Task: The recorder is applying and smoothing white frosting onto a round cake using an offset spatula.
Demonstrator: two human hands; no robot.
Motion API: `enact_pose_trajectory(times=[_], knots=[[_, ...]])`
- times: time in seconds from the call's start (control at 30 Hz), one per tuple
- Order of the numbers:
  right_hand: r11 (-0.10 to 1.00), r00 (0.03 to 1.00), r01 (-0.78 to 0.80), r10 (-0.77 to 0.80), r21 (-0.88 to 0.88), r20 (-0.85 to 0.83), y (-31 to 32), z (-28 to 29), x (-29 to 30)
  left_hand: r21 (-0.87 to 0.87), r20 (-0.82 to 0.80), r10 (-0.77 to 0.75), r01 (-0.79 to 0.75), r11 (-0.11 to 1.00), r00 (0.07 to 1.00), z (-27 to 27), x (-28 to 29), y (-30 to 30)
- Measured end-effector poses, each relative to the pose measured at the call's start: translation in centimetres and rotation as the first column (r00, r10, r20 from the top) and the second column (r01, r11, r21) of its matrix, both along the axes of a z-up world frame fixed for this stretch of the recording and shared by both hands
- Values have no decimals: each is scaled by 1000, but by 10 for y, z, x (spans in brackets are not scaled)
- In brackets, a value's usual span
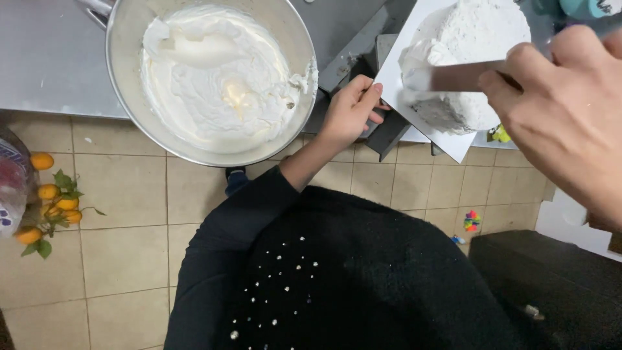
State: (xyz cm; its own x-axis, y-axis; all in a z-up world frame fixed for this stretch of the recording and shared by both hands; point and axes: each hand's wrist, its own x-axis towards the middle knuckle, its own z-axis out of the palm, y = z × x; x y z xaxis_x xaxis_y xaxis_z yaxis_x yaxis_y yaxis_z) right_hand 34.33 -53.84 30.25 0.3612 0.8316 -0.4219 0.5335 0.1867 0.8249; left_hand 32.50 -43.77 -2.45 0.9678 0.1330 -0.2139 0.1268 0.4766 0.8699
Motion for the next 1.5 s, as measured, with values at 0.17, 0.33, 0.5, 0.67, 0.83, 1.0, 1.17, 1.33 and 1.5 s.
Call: enact_pose_trajectory(times=[0.17,0.33,0.5,0.67,0.83,1.0,1.17,1.33,1.5], knots=[[996,1000,19,-18,-87,1,-23,-7,14,10,-8,-19,20,1000,1000,9,-4,4],[949,966,203,-154,243,-207,-40,-23,33,33,-15,-3,4,999,1000,14,-3,7],[934,890,286,-177,212,-420,-37,-30,50,36,-6,3,-2,999,1000,12,-4,6],[999,996,27,-30,-44,-81,-1,-11,21,40,20,5,-6,999,1000,12,-7,7],[990,993,-69,56,-125,-103,-14,-9,34,8,50,26,-27,1000,998,8,-4,5],[998,997,-61,59,-36,-53,-17,-28,56,-83,156,72,-60,995,985,-3,-1,-1],[999,996,-33,31,-23,-81,-10,-19,42,-98,162,62,-47,994,985,6,-6,3],[992,975,115,-101,60,-200,-35,-24,49,-46,92,51,-47,998,994,13,-6,5],[937,889,320,-244,143,-387,-26,-34,76,-68,124,62,-54,996,990,9,-5,2]])
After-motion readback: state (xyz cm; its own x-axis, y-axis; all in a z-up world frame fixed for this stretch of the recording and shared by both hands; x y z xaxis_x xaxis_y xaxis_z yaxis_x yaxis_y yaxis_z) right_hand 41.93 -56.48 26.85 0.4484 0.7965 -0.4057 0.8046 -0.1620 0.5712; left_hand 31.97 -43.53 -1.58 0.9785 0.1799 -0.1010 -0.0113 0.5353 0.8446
